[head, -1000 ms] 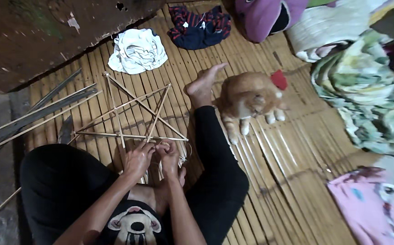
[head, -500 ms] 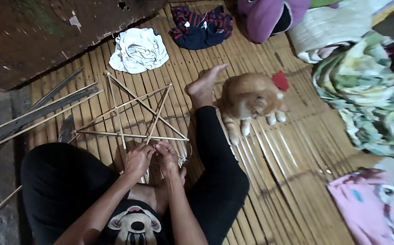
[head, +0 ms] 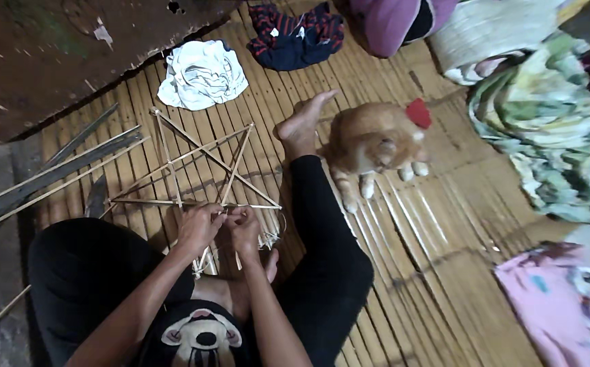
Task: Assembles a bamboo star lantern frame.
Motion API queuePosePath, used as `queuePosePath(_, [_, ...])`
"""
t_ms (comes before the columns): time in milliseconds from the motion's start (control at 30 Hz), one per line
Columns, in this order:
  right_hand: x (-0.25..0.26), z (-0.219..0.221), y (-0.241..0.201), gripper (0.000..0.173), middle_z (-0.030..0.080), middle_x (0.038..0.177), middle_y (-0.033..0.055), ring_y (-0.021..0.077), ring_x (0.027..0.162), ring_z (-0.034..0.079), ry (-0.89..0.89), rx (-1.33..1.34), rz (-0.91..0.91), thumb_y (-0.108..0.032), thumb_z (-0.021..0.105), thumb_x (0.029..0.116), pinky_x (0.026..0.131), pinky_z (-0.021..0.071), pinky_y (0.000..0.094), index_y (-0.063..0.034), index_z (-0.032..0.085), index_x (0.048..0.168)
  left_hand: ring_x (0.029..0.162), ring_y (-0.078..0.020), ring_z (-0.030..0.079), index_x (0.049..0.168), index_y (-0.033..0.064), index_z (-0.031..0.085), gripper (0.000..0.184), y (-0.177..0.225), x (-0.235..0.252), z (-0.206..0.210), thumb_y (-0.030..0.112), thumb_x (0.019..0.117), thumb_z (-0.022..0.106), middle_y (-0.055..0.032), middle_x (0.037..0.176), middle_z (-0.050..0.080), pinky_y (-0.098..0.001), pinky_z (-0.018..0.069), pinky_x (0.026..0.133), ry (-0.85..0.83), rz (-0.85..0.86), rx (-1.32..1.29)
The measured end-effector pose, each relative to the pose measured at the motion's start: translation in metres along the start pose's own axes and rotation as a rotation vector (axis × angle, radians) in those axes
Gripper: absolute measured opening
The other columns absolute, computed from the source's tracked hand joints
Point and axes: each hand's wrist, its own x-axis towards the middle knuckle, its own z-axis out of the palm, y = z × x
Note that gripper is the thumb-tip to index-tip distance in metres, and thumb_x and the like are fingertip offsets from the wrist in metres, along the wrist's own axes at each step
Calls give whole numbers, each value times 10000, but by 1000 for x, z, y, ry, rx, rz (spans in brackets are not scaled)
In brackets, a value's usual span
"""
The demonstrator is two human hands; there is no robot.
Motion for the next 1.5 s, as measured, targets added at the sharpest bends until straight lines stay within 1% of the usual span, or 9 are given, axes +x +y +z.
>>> queuePosePath(233, [-5, -3, -1, 278, 708, 837, 87, 72, 730, 654, 5, 50, -86, 102, 697, 864, 714, 550, 242, 77, 598, 1123, 1053, -274, 674, 1060, 119, 777, 145, 13, 13, -7, 213, 1000, 684, -87, 1061, 741, -549, 495, 952, -91, -101, -114])
queuePosePath(300, [-3, -5, 2, 248, 706, 816, 59, 43, 682, 615, -1, 206, -20, 94, 675, 886, 657, 512, 211, 71, 644, 1131, 1015, -257, 682, 1055, 113, 776, 141, 12, 15, -8, 210, 998, 690, -81, 1030, 744, -531, 507, 932, -76, -97, -146])
queuePosePath(433, [-2, -8, 1, 58, 659, 838, 50, 63, 657, 549, -36, 318, 149, 48, 647, 950, 605, 472, 216, 43, 703, 966, 963, -233, 686, 1031, 98, 770, 110, 7, 20, -9, 178, 978, 717, -83, 991, 743, -500, 517, 902, -88, -93, -192])
queuePosePath(633, [0, -5, -2, 83, 652, 744, 63, 48, 511, 521, -75, 425, 273, 41, 543, 1015, 479, 443, 179, 71, 620, 1016, 930, -254, 688, 1022, 83, 764, 106, 1, 30, -16, 164, 983, 708, -92, 970, 740, -526, 522, 868, -118, -44, -128])
queuePosePath(767, [8, 1, 8, 91, 612, 697, 69, 56, 481, 488, 19, 297, 323, 23, 577, 1008, 461, 425, 188, 87, 637, 1031, 999, -309, 694, 1074, 87, 763, 147, 0, 44, -26, 179, 1012, 666, -126, 1035, 743, -578, 509, 922, -93, -36, 2])
queuePosePath(967, [16, 10, 14, 90, 629, 746, 94, 103, 544, 531, 32, 93, 317, -23, 640, 987, 532, 475, 254, 60, 674, 991, 1086, -400, 661, 1053, 95, 781, 210, -4, 73, -29, 171, 1029, 587, -169, 1062, 740, -644, 441, 974, -222, 8, 302])
queuePosePath(1033, [18, 11, 15, 89, 636, 757, 98, 114, 565, 549, 32, 62, 312, -27, 641, 987, 550, 488, 268, 55, 676, 986, 1073, -407, 663, 1045, 87, 773, 229, 0, 80, -28, 185, 1040, 565, -179, 1056, 731, -650, 466, 915, -286, 1, 361])
queuePosePath(1233, [30, 16, 14, 102, 650, 790, 109, 164, 657, 590, 32, -43, 309, -66, 669, 978, 652, 515, 344, 33, 684, 958, 1112, -420, 647, 1087, 87, 771, 249, 0, 99, -20, 226, 1045, 569, -192, 1095, 723, -677, 449, 947, -426, -67, 355])
queuePosePath(1500, [30, 19, 15, 109, 654, 751, 90, 149, 610, 588, 49, -72, 299, -86, 694, 968, 625, 520, 338, 13, 697, 924, 1097, -415, 647, 1067, 98, 767, 236, -3, 108, -19, 249, 1029, 591, -185, 1089, 718, -687, 454, 910, -466, -89, 378])
